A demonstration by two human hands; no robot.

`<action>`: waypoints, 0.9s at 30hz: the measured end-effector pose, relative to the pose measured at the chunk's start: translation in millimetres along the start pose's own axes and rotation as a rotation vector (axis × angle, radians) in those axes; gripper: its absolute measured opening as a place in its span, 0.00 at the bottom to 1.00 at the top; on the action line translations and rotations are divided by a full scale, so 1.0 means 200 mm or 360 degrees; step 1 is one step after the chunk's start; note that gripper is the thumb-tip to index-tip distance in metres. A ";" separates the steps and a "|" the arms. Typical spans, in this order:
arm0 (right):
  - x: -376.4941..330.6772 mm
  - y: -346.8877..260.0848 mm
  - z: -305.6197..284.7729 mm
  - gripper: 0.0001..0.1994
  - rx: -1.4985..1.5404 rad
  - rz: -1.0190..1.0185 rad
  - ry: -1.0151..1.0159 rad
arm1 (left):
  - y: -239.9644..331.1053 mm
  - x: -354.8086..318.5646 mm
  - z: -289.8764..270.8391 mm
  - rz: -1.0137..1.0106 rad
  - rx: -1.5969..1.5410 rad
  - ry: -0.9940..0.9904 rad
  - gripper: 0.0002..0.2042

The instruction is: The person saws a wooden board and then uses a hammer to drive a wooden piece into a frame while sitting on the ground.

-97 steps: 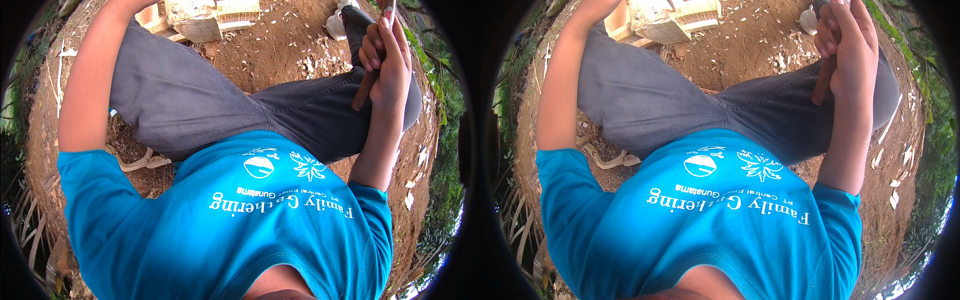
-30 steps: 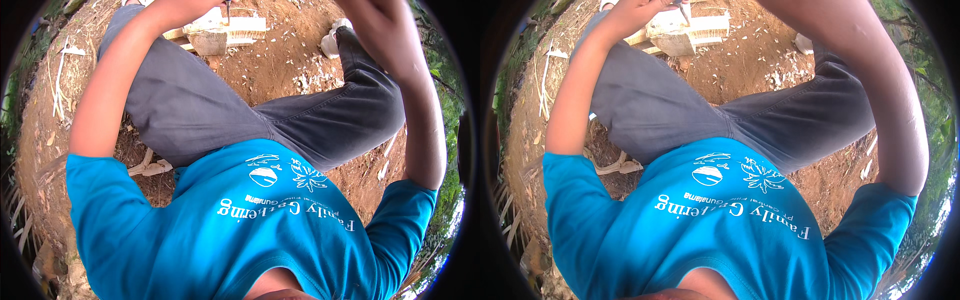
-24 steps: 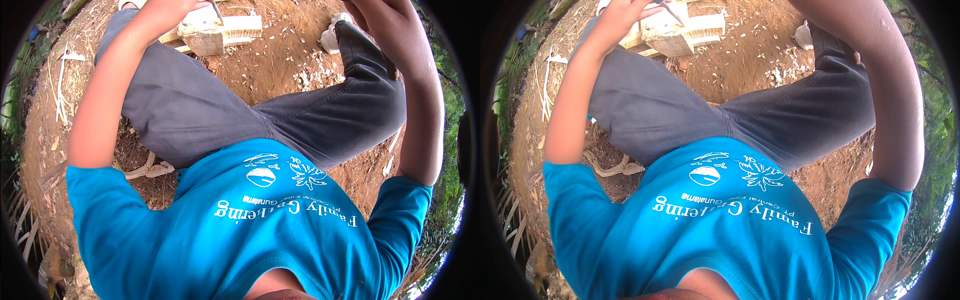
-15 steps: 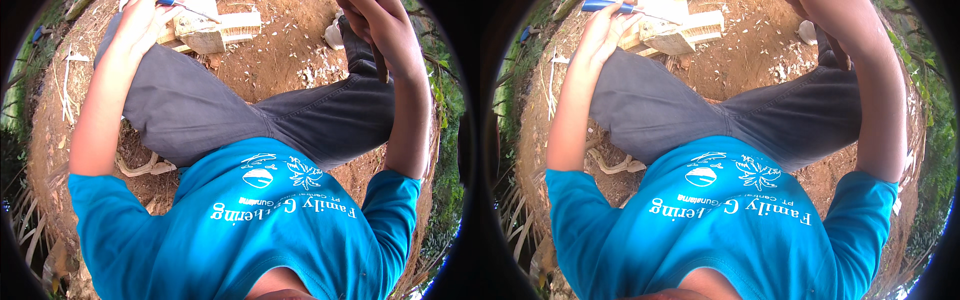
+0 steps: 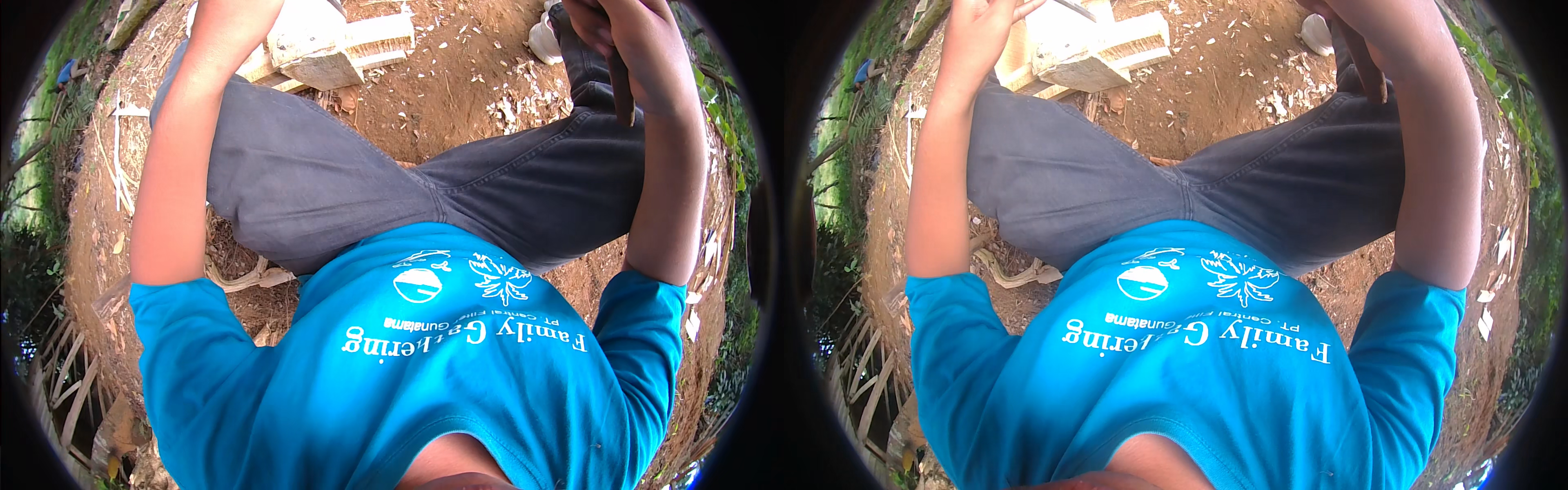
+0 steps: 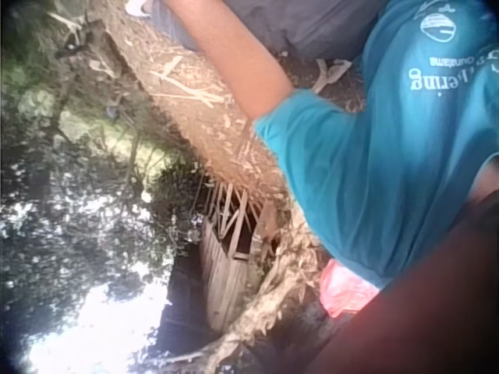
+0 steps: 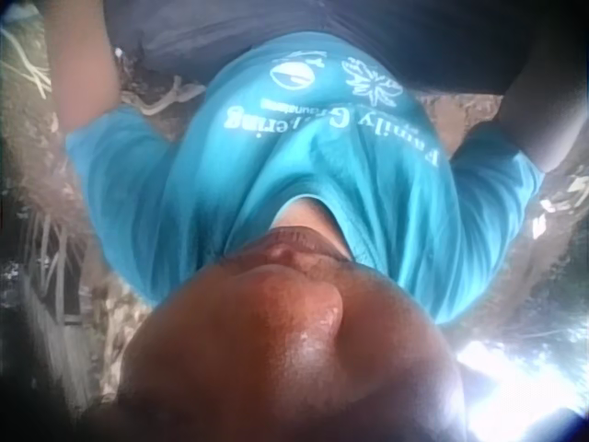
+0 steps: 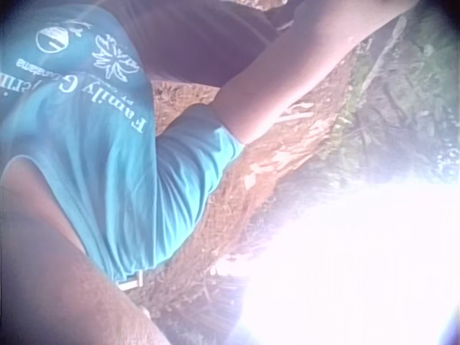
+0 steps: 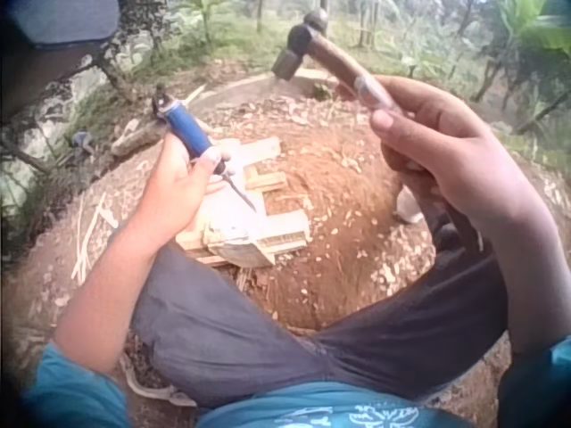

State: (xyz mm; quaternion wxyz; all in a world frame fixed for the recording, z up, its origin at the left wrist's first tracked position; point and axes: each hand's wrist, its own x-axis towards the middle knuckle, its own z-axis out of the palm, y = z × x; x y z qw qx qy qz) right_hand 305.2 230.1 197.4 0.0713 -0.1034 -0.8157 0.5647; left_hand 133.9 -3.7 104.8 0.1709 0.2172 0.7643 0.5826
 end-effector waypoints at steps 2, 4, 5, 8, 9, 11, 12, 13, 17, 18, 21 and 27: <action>-0.02 -0.03 0.02 0.22 0.0016 0.0025 0.0037 | 0.00 -0.01 0.01 0.0007 0.0024 -0.0040 0.21; -0.02 -0.04 0.02 0.22 0.0049 0.0055 0.0036 | -0.01 -0.04 0.03 0.0023 0.0102 -0.0114 0.21; -0.02 -0.04 0.02 0.22 0.0051 0.0078 0.0037 | 0.00 -0.05 0.05 0.0054 0.0201 -0.0150 0.21; -0.02 -0.03 0.00 0.21 0.0040 0.0137 0.0065 | 0.07 -0.08 0.11 0.0070 0.0477 -0.0185 0.22; -0.04 -0.04 0.00 0.20 0.0063 0.0136 0.0087 | 0.08 -0.08 0.11 0.0139 0.0551 -0.0205 0.23; -0.06 -0.04 0.01 0.20 0.0105 0.0131 0.0176 | 0.09 -0.07 0.10 0.0279 0.0702 -0.0243 0.25; -0.08 -0.02 0.03 0.19 0.0125 0.0126 0.0244 | 0.08 -0.07 0.10 0.0361 0.0727 -0.0233 0.25; -0.08 -0.02 0.03 0.20 0.0132 0.0147 0.0297 | 0.07 -0.07 0.09 0.0442 0.0751 -0.0224 0.25; -0.10 -0.03 0.04 0.20 0.0095 0.0243 0.0368 | 0.02 -0.05 0.10 0.0574 0.0723 -0.0271 0.25; -0.10 0.00 0.00 0.21 0.0066 0.0227 0.0309 | 0.03 -0.06 0.10 0.0528 0.0742 -0.0295 0.26; -0.10 0.01 -0.02 0.22 -0.0018 0.0202 0.0295 | 0.08 -0.07 0.10 0.0441 0.0795 -0.0347 0.27; -0.13 -0.01 0.02 0.22 -0.0017 0.0101 0.0314 | 0.10 -0.08 0.11 0.0401 0.0906 -0.0327 0.30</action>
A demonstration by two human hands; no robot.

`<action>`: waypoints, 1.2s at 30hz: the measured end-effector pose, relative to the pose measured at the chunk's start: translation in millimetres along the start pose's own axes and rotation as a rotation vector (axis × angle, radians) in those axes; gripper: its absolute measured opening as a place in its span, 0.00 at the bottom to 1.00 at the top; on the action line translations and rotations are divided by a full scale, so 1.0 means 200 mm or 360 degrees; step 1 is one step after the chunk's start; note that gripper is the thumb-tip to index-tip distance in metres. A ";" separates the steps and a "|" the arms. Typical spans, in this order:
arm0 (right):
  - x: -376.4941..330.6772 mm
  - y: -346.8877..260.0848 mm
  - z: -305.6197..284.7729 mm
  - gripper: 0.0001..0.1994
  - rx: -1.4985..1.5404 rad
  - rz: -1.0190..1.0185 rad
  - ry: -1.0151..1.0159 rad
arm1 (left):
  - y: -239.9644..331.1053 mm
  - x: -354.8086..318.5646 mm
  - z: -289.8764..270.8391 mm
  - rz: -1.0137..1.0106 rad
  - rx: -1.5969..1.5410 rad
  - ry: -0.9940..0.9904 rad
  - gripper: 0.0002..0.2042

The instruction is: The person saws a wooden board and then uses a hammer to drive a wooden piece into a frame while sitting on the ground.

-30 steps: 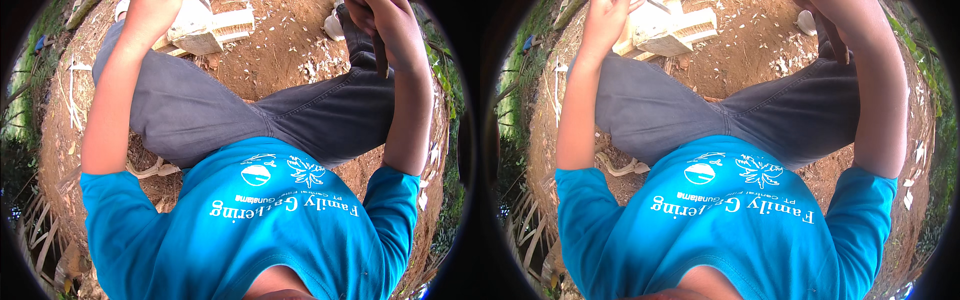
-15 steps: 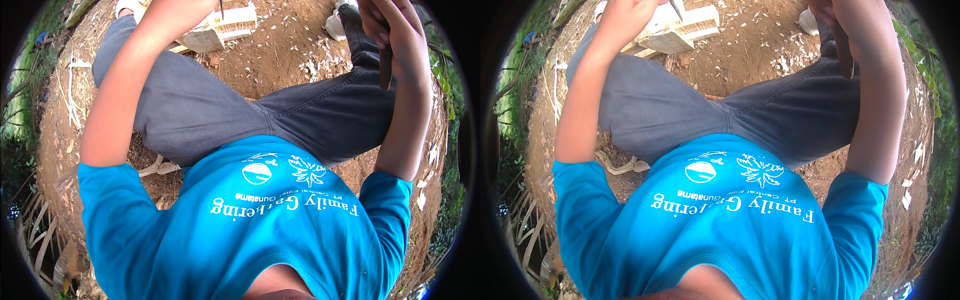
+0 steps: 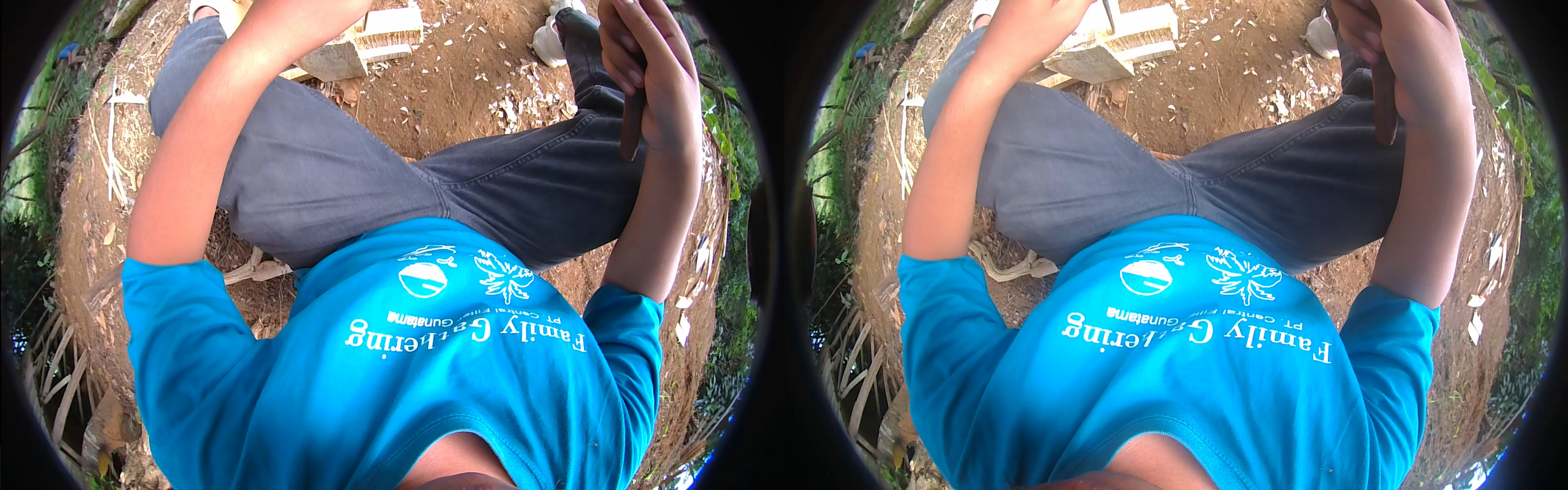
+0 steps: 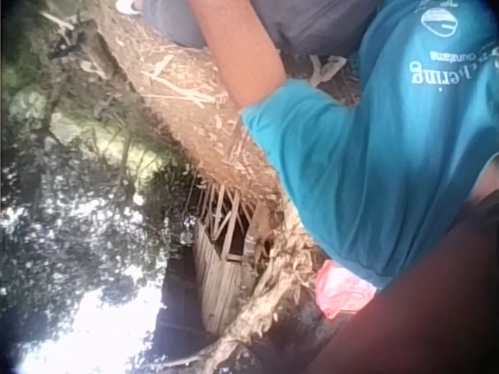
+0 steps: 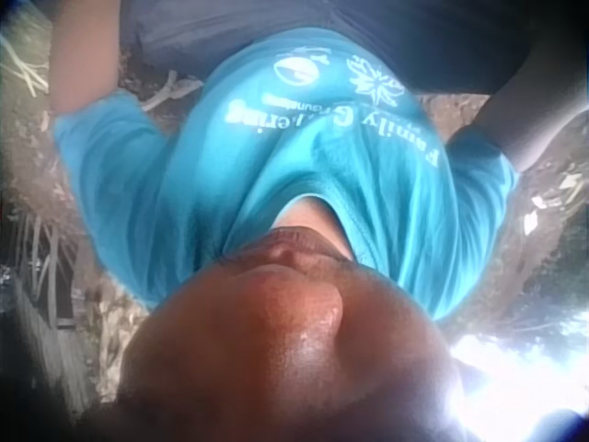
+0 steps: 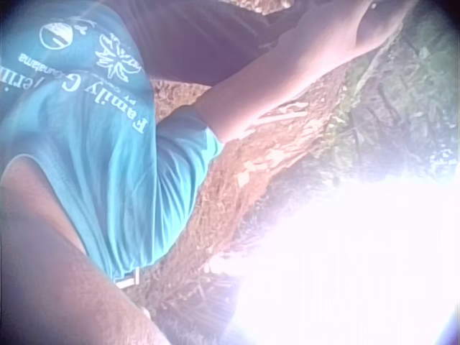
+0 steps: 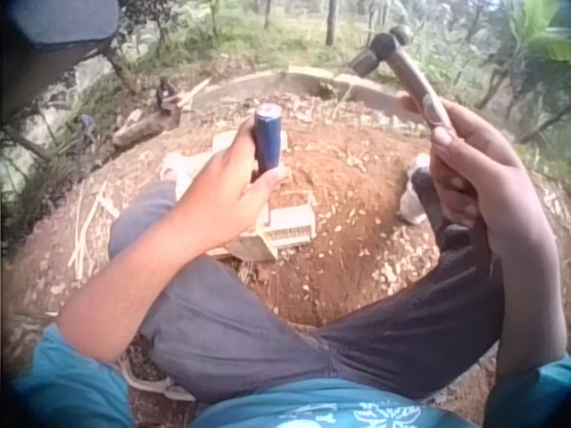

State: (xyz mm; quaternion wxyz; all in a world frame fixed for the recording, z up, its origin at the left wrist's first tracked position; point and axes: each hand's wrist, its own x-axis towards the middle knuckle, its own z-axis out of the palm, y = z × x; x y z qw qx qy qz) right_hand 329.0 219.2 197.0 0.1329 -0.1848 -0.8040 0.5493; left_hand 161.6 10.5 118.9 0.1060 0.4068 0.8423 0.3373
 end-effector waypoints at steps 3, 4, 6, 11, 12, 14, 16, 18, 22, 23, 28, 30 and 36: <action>0.01 0.01 -0.01 0.22 0.0015 0.0003 -0.0025 | 0.01 0.01 0.00 -0.0004 0.0050 -0.0050 0.30; 0.01 0.01 0.00 0.22 0.0023 0.0001 -0.0024 | 0.00 0.01 0.00 -0.0035 0.0070 -0.0081 0.30; 0.01 0.00 0.01 0.23 0.0032 -0.0002 -0.0009 | 0.04 0.02 0.00 -0.0141 0.0089 -0.0168 0.29; 0.01 0.12 -0.19 0.08 0.0455 -0.0066 -0.0179 | 0.07 0.02 -0.01 -0.0107 0.0099 -0.0214 0.26; -0.01 0.10 -0.20 0.08 0.0526 -0.0102 -0.0178 | 0.05 0.03 0.00 -0.0048 0.0065 -0.0229 0.26; -0.11 0.08 -0.12 0.08 0.0621 -0.0196 -0.0060 | 0.02 0.06 0.01 0.0082 0.0002 -0.0256 0.26; -0.18 0.15 0.01 0.13 0.0337 -0.0043 -0.0205 | -0.04 0.03 0.01 0.0186 -0.0100 -0.0209 0.26; -0.23 0.18 0.10 0.21 -0.0040 0.0241 -0.0157 | -0.04 0.05 0.01 0.0280 -0.0130 -0.0170 0.25; -0.20 0.13 0.14 0.24 0.0051 -0.0070 -0.0070 | -0.04 0.06 0.02 0.0286 -0.0095 -0.0182 0.24; -0.18 0.15 0.12 0.24 0.0071 -0.0025 -0.0063 | -0.04 0.07 0.02 0.0294 -0.0105 -0.0198 0.24; -0.12 0.11 0.01 0.17 0.0123 -0.0092 -0.0073 | -0.09 0.05 0.05 0.0358 -0.0265 -0.0060 0.21; -0.11 0.08 -0.02 0.08 0.0361 -0.0292 -0.0018 | -0.09 0.05 0.04 0.0373 -0.0293 -0.0077 0.21; -0.15 0.07 0.00 0.24 0.0214 -0.0120 -0.0063 | -0.04 0.05 0.00 0.0246 -0.0284 -0.0187 0.21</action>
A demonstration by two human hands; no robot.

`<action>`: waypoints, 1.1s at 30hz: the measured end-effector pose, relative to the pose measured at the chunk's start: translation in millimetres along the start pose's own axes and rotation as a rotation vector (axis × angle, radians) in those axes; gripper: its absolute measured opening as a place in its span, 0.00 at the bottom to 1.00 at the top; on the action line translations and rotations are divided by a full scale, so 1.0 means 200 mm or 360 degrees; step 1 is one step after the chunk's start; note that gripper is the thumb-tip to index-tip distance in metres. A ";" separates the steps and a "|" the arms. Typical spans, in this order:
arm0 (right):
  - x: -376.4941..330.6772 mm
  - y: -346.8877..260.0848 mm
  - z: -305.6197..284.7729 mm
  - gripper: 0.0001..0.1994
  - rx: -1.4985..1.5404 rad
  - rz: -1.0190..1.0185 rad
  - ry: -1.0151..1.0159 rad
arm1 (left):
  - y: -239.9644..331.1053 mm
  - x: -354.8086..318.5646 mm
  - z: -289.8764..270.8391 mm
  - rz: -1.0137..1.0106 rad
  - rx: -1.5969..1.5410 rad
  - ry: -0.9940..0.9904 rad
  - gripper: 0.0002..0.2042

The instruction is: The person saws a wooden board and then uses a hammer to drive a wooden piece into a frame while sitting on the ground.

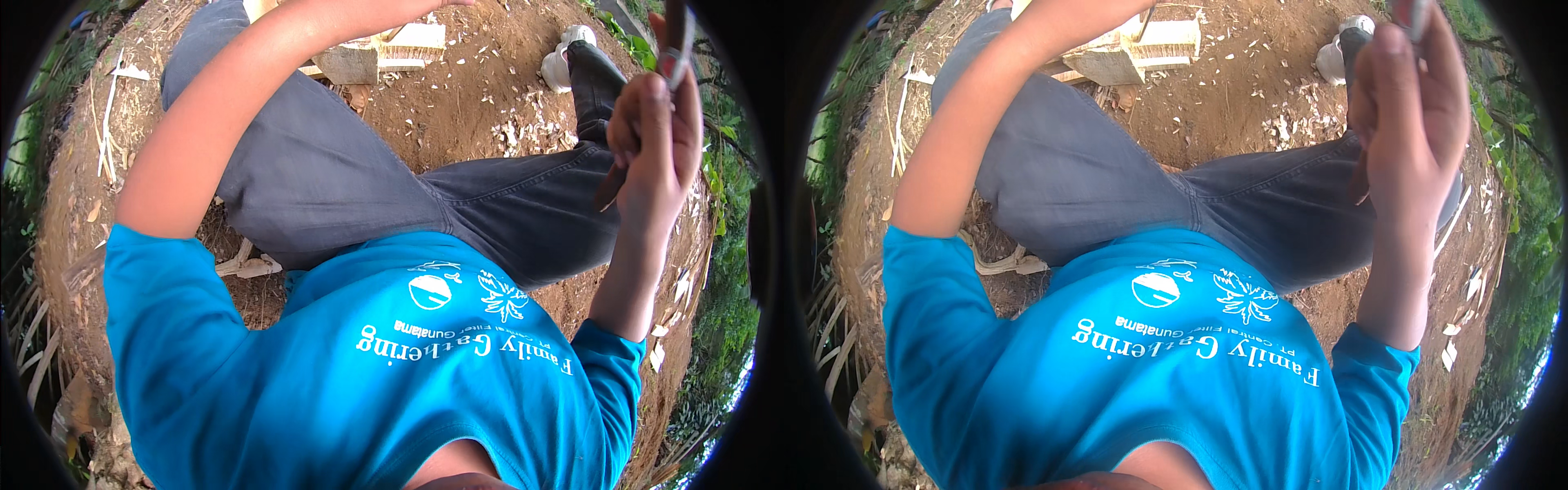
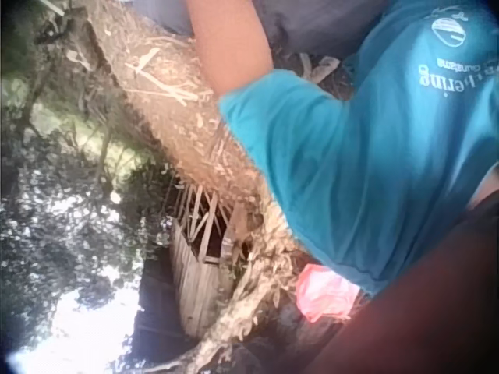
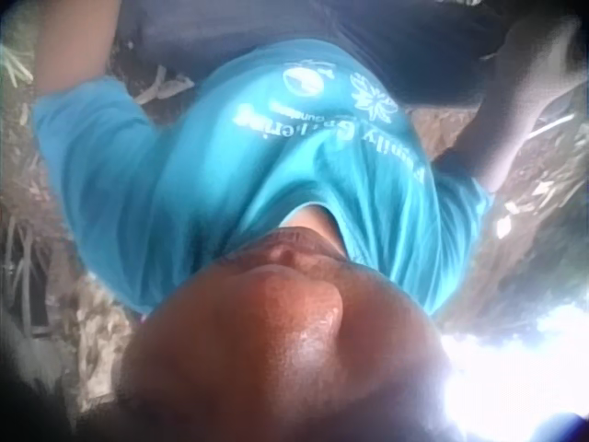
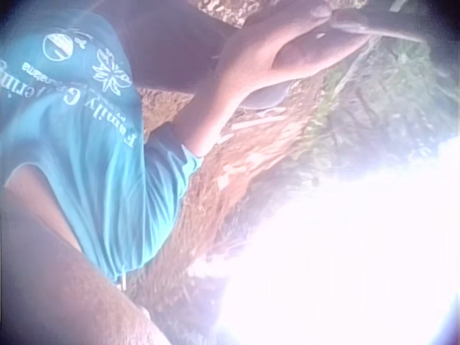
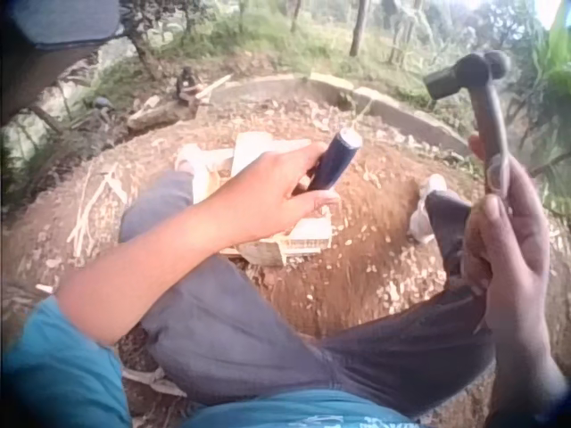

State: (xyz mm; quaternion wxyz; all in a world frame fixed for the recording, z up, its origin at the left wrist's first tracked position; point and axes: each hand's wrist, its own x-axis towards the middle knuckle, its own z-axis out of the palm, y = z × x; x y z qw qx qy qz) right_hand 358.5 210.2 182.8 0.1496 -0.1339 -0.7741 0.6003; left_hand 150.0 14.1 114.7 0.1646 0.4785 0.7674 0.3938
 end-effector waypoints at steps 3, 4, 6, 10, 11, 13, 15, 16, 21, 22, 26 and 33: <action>0.00 0.03 0.02 0.15 -0.0013 -0.0120 0.0030 | 0.03 0.02 0.00 0.0049 0.0079 -0.0065 0.20; -0.01 0.04 0.03 0.16 -0.0138 0.0045 -0.0004 | 0.04 0.03 0.01 0.0045 0.0074 -0.0103 0.20; 0.00 0.04 0.03 0.16 -0.0140 0.0071 -0.0024 | 0.04 0.03 0.01 0.0022 0.0080 -0.0165 0.19; 0.00 0.04 0.00 0.17 0.0108 -0.0153 0.0055 | -0.03 0.02 0.05 0.0242 0.0095 0.0006 0.18; -0.02 0.06 0.03 0.17 -0.0038 0.0065 0.0002 | -0.02 0.04 0.05 0.0215 0.0105 -0.0033 0.18; -0.03 0.06 -0.01 0.20 -0.0142 0.0303 0.0011 | 0.01 0.06 0.05 0.0121 0.0113 -0.0098 0.19; -0.03 0.04 -0.06 0.20 0.0198 -0.0070 0.0041 | 0.00 0.07 0.05 0.0194 0.0119 -0.0059 0.19; -0.03 0.08 -0.04 0.21 0.0139 -0.0054 0.0015 | -0.01 0.07 0.05 0.0231 0.0121 -0.0040 0.19; -0.03 0.05 -0.04 0.22 0.0041 0.0078 0.0068 | 0.00 0.07 0.06 0.0159 0.0118 -0.0097 0.20; -0.04 0.03 -0.05 0.22 0.0265 -0.0144 0.0111 | 0.00 0.07 0.05 0.0175 0.0148 -0.0085 0.20; -0.07 0.13 0.02 0.21 -0.0190 0.0317 -0.0091 | 0.03 0.08 0.07 0.0080 0.0154 -0.0191 0.20; -0.06 0.18 -0.06 0.24 -0.0020 0.0445 -0.0116 | 0.07 0.11 0.06 -0.0077 0.0234 -0.0310 0.21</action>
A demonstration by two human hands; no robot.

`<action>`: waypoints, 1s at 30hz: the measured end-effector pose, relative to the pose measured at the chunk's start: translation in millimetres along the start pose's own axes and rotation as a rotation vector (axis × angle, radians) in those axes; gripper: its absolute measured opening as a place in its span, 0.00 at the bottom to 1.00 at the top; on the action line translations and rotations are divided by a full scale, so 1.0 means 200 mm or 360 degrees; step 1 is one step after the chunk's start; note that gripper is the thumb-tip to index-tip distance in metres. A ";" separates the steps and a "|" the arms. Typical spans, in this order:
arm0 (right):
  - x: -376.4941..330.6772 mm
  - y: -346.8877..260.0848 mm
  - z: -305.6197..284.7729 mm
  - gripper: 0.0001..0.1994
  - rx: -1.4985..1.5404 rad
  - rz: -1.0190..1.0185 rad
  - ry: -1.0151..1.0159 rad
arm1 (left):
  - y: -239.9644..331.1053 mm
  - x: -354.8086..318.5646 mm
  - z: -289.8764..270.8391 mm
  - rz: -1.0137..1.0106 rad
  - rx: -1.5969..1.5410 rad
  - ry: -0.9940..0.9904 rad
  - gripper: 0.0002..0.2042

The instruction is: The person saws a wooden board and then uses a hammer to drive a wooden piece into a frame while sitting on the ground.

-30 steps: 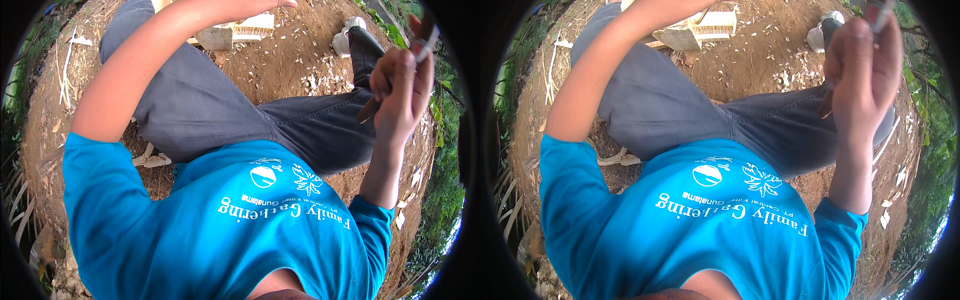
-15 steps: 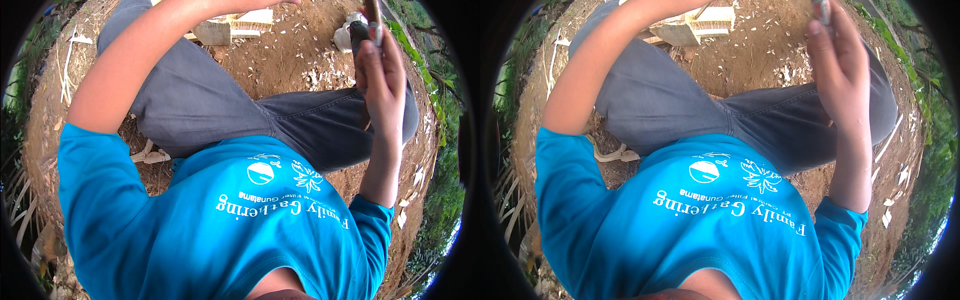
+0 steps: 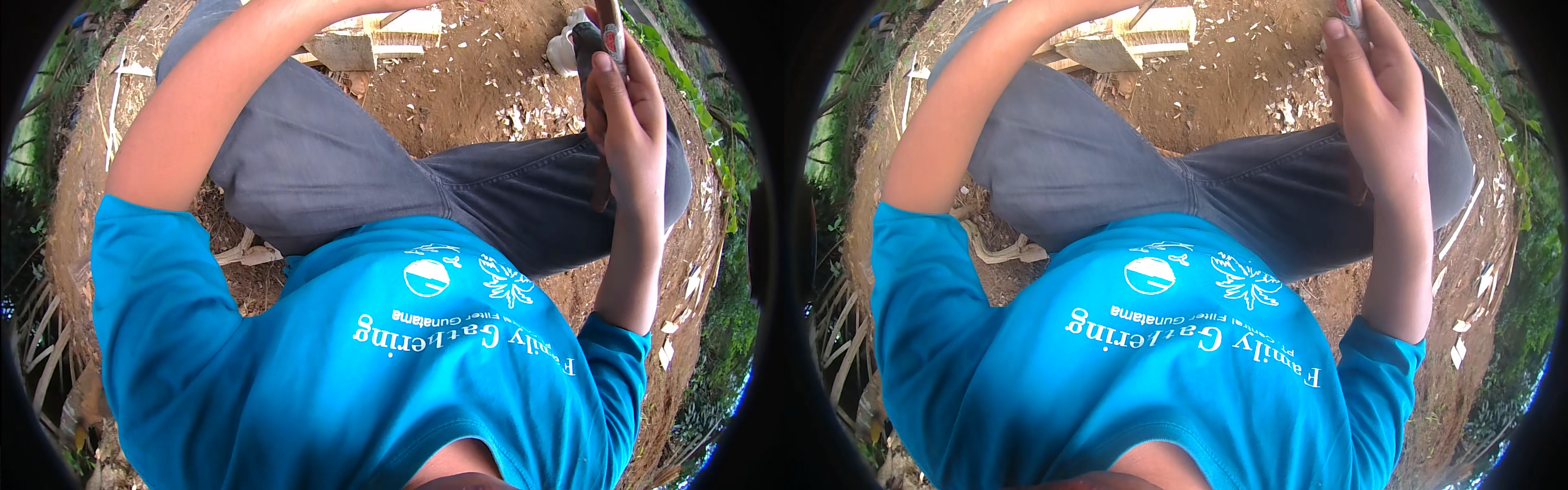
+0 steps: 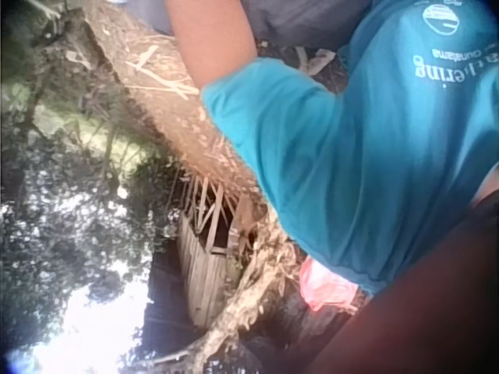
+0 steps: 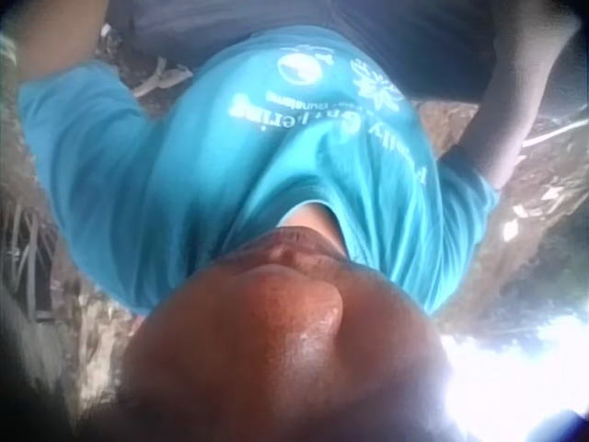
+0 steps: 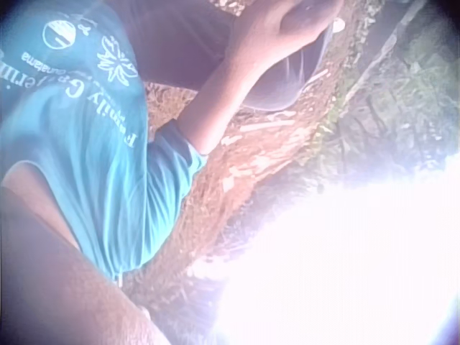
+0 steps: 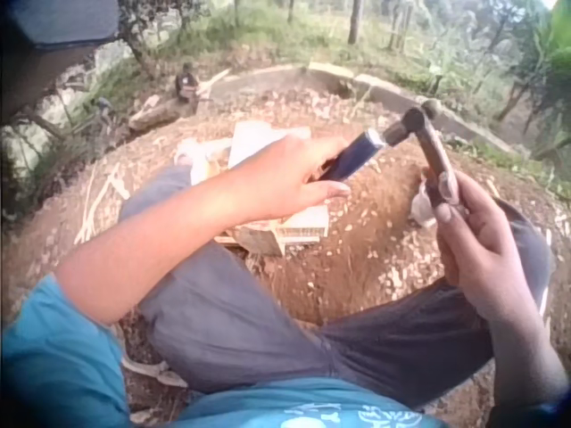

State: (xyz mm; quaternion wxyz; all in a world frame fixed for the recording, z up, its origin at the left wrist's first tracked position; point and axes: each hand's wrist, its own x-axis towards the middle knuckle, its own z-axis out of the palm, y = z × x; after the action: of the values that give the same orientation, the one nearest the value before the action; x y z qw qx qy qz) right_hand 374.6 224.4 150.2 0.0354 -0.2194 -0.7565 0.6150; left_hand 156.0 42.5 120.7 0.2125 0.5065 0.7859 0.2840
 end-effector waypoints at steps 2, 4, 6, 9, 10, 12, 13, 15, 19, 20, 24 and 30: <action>0.00 -0.05 -0.05 0.22 0.0228 -0.0330 0.0168 | -0.02 0.01 0.02 0.0154 -0.0008 0.0102 0.21; 0.01 -0.04 -0.03 0.19 0.0342 -0.0535 0.0270 | -0.05 0.00 0.06 0.0250 -0.0022 0.0165 0.20; 0.03 0.02 0.00 0.20 0.0007 -0.0201 0.0122 | -0.05 0.04 0.05 0.0333 -0.0001 0.0193 0.20; 0.05 0.08 -0.04 0.21 0.0119 -0.0051 0.0175 | -0.02 0.04 0.04 0.0175 0.0035 0.0106 0.19; 0.05 0.06 -0.05 0.21 0.0239 -0.0117 0.0153 | -0.02 0.04 0.03 0.0176 0.0052 0.0092 0.18; 0.03 0.01 -0.08 0.20 0.0369 -0.0159 0.0200 | 0.01 0.08 0.04 0.0216 0.0066 0.0048 0.17; 0.03 0.00 -0.08 0.20 0.0429 -0.0126 0.0200 | 0.02 0.11 0.07 0.0239 0.0146 0.0018 0.16; 0.03 -0.01 -0.07 0.20 0.0569 -0.0081 0.0170 | 0.01 0.14 0.09 0.0258 0.0335 -0.0027 0.15; 0.03 0.01 -0.10 0.20 0.0636 -0.0080 0.0121 | 0.02 0.18 0.14 0.0341 0.0422 -0.0022 0.14; 0.03 0.01 -0.10 0.19 0.0650 -0.0082 0.0111 | 0.06 0.17 0.14 0.0307 0.0428 -0.0023 0.14; 0.04 0.04 -0.13 0.13 0.0756 -0.0079 0.0032 | 0.06 0.27 0.19 0.0313 0.0445 -0.0195 0.13; 0.05 0.06 -0.13 0.06 0.0756 -0.0118 -0.0023 | 0.07 0.33 0.23 0.0318 0.0591 -0.0384 0.12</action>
State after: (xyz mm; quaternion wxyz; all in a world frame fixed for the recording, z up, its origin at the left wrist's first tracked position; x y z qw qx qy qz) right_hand 377.1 253.0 143.5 0.1032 -0.1728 -0.5984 0.7755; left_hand 168.1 117.6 93.8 0.1789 0.6423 0.7396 0.0916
